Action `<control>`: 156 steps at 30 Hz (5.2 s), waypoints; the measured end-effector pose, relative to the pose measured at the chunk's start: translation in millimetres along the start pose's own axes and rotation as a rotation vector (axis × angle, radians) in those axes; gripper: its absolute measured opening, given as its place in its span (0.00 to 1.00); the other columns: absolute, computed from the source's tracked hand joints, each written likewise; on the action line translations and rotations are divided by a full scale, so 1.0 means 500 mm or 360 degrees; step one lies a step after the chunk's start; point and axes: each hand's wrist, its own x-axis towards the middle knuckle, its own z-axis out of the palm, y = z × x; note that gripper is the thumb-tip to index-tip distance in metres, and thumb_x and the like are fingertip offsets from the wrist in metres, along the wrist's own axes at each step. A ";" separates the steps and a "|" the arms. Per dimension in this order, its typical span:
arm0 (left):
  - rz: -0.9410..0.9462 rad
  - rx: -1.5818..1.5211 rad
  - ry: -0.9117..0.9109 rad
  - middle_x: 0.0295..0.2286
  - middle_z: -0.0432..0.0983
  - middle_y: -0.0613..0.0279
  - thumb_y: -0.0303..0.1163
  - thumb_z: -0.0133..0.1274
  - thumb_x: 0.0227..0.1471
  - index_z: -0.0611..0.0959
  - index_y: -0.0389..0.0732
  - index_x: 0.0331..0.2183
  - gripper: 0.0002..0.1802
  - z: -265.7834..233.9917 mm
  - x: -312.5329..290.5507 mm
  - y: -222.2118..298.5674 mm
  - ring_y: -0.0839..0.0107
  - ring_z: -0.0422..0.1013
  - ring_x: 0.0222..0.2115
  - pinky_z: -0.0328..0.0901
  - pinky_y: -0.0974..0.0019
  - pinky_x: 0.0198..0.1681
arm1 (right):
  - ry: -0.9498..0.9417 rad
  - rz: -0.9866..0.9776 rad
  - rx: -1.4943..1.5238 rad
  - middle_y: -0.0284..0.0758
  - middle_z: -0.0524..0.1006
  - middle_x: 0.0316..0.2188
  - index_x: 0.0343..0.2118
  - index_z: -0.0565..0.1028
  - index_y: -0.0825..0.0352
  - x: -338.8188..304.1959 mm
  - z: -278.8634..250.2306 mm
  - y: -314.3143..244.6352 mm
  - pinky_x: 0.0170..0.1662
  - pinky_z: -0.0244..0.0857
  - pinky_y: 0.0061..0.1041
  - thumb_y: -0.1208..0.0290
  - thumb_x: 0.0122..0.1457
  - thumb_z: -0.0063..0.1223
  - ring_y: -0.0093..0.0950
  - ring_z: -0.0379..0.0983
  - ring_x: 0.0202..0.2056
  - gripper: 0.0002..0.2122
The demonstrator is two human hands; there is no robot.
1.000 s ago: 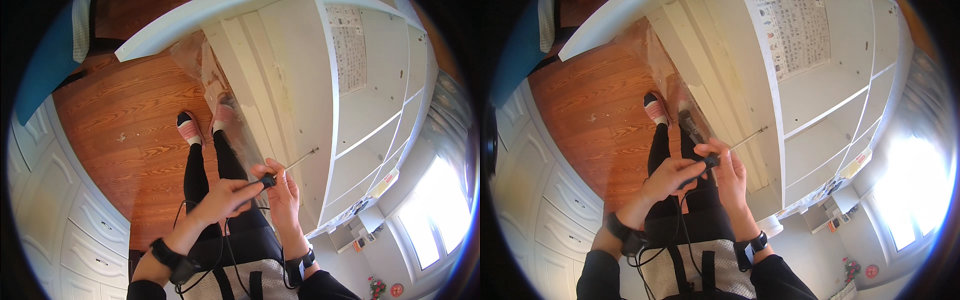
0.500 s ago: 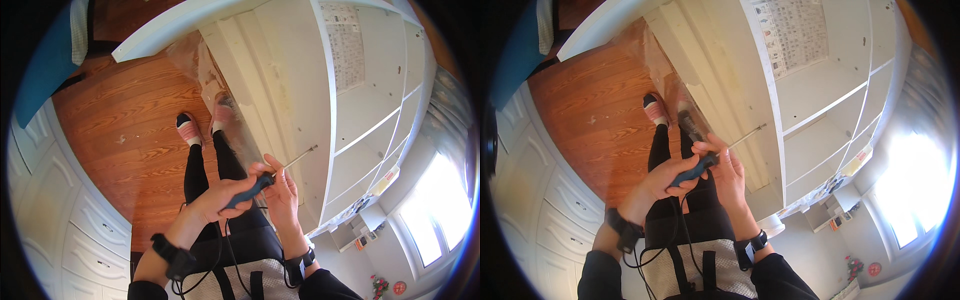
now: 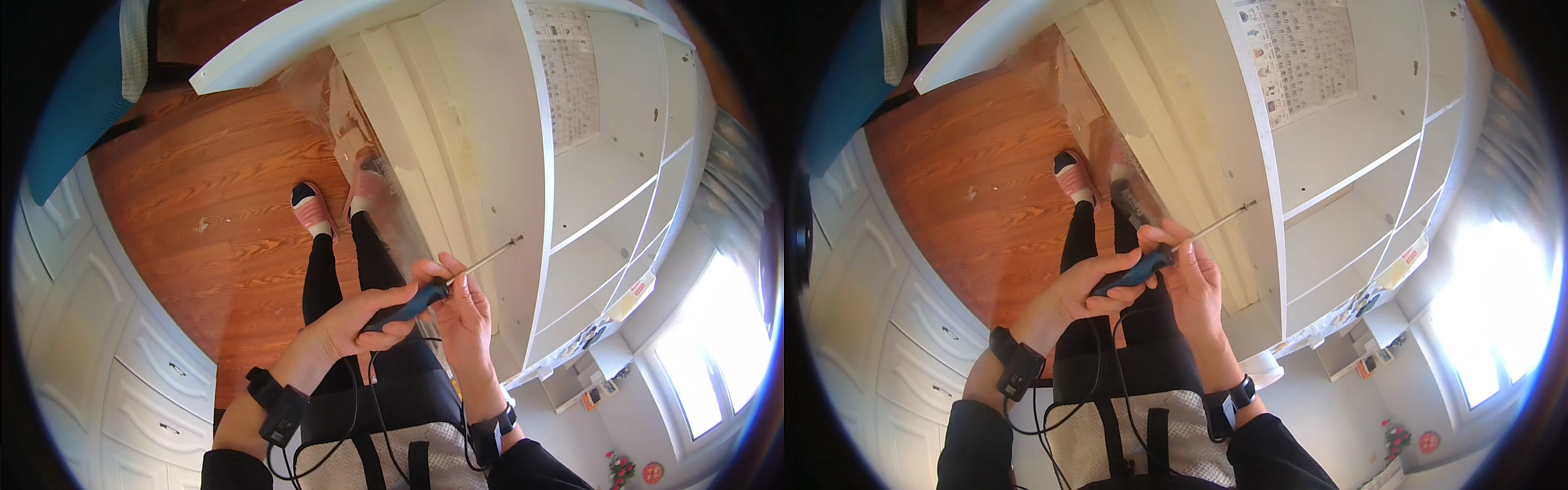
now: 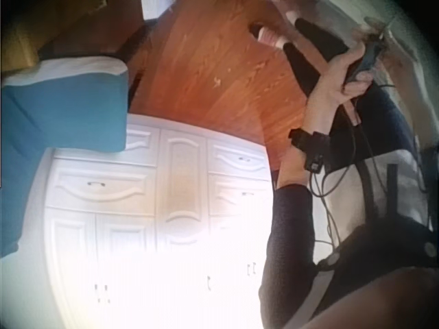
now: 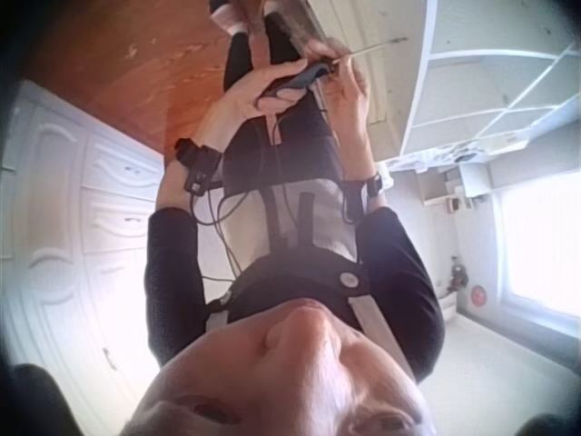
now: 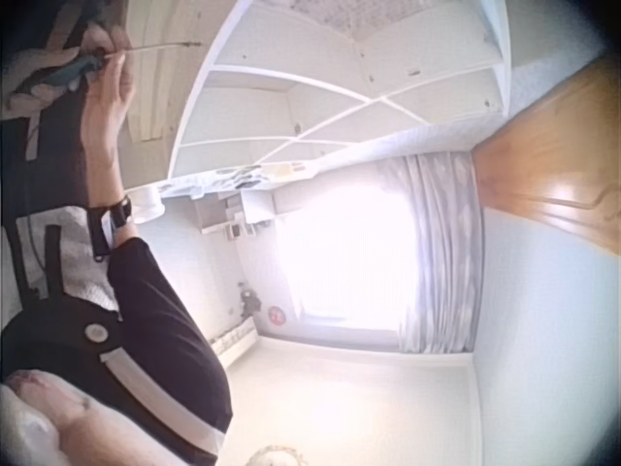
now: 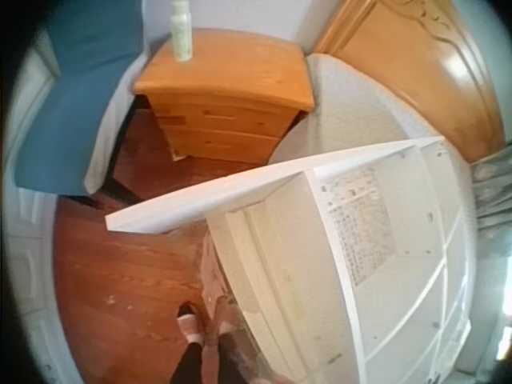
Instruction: The person assembles a white wooden shelf unit by driving screws into pre-drilled holes using a manual screwdriver. They work on the bottom panel and side joints, tightening multiple screws to secure the structure.
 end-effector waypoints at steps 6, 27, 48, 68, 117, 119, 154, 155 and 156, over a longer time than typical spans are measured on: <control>0.1720 0.2097 0.1138 0.19 0.71 0.54 0.37 0.57 0.48 0.74 0.33 0.37 0.19 0.036 0.016 -0.053 0.70 0.69 0.15 0.63 0.72 0.18 | 0.0077 -0.0075 -0.0070 0.41 0.75 0.40 0.41 0.71 0.68 0.012 -0.005 0.015 0.49 0.65 0.30 0.66 0.65 0.37 0.32 0.72 0.44 0.12; 0.0703 0.0679 0.0324 0.24 0.74 0.56 0.35 0.52 0.52 0.73 0.37 0.36 0.13 0.005 -0.013 0.001 0.68 0.69 0.17 0.59 0.73 0.16 | 0.0096 -0.0077 -0.0085 0.42 0.76 0.39 0.39 0.71 0.69 0.019 0.010 -0.001 0.49 0.65 0.31 0.66 0.65 0.37 0.32 0.72 0.43 0.12; 0.1367 0.1096 0.0952 0.18 0.70 0.58 0.36 0.52 0.54 0.71 0.34 0.40 0.17 0.019 -0.024 -0.065 0.76 0.64 0.09 0.59 0.76 0.13 | 0.0225 -0.0046 -0.0156 0.42 0.77 0.36 0.42 0.71 0.71 0.026 0.015 -0.004 0.49 0.66 0.31 0.66 0.64 0.39 0.32 0.74 0.40 0.13; 0.0795 0.0624 0.0787 0.22 0.75 0.62 0.34 0.51 0.54 0.71 0.34 0.39 0.15 0.016 -0.040 -0.041 0.81 0.65 0.13 0.57 0.78 0.11 | 0.0257 -0.0180 0.0094 0.46 0.68 0.50 0.53 0.61 0.74 0.035 0.003 -0.035 0.57 0.57 0.32 0.62 0.65 0.35 0.35 0.64 0.53 0.21; 0.0535 0.0800 0.0531 0.21 0.73 0.59 0.37 0.50 0.56 0.74 0.33 0.38 0.15 -0.009 -0.041 -0.035 0.79 0.66 0.13 0.56 0.79 0.15 | 0.0240 -0.0225 0.0464 0.34 0.71 0.40 0.37 0.71 0.67 0.085 -0.071 -0.061 0.61 0.54 0.32 0.68 0.60 0.47 0.26 0.66 0.49 0.08; 0.0376 0.0531 0.0339 0.21 0.73 0.59 0.38 0.49 0.56 0.73 0.33 0.39 0.16 -0.013 -0.045 -0.027 0.80 0.65 0.13 0.53 0.80 0.15 | 0.0292 -0.0224 0.0409 0.34 0.72 0.39 0.37 0.71 0.67 0.086 -0.071 -0.062 0.60 0.56 0.32 0.69 0.60 0.48 0.26 0.67 0.47 0.08; 0.0116 0.0519 0.0322 0.19 0.71 0.56 0.34 0.58 0.48 0.77 0.35 0.32 0.13 -0.009 -0.030 -0.002 0.71 0.70 0.20 0.64 0.72 0.20 | 0.0337 -0.0295 0.0387 0.32 0.71 0.40 0.40 0.71 0.67 0.086 -0.045 -0.066 0.61 0.54 0.31 0.65 0.61 0.45 0.24 0.66 0.46 0.10; 0.0289 0.0808 0.0385 0.20 0.71 0.56 0.35 0.58 0.47 0.76 0.35 0.33 0.14 -0.007 -0.027 -0.002 0.68 0.69 0.19 0.65 0.71 0.22 | 0.0260 -0.0283 0.0413 0.31 0.71 0.40 0.40 0.70 0.67 0.085 -0.049 -0.064 0.60 0.55 0.31 0.65 0.61 0.45 0.24 0.66 0.46 0.10; 0.0661 0.1143 0.0524 0.21 0.71 0.56 0.36 0.59 0.46 0.75 0.36 0.34 0.16 -0.005 -0.022 -0.005 0.65 0.69 0.19 0.65 0.70 0.23 | 0.0277 -0.0269 0.0411 0.31 0.71 0.40 0.40 0.70 0.67 0.085 -0.054 -0.062 0.60 0.55 0.31 0.65 0.61 0.46 0.24 0.66 0.46 0.10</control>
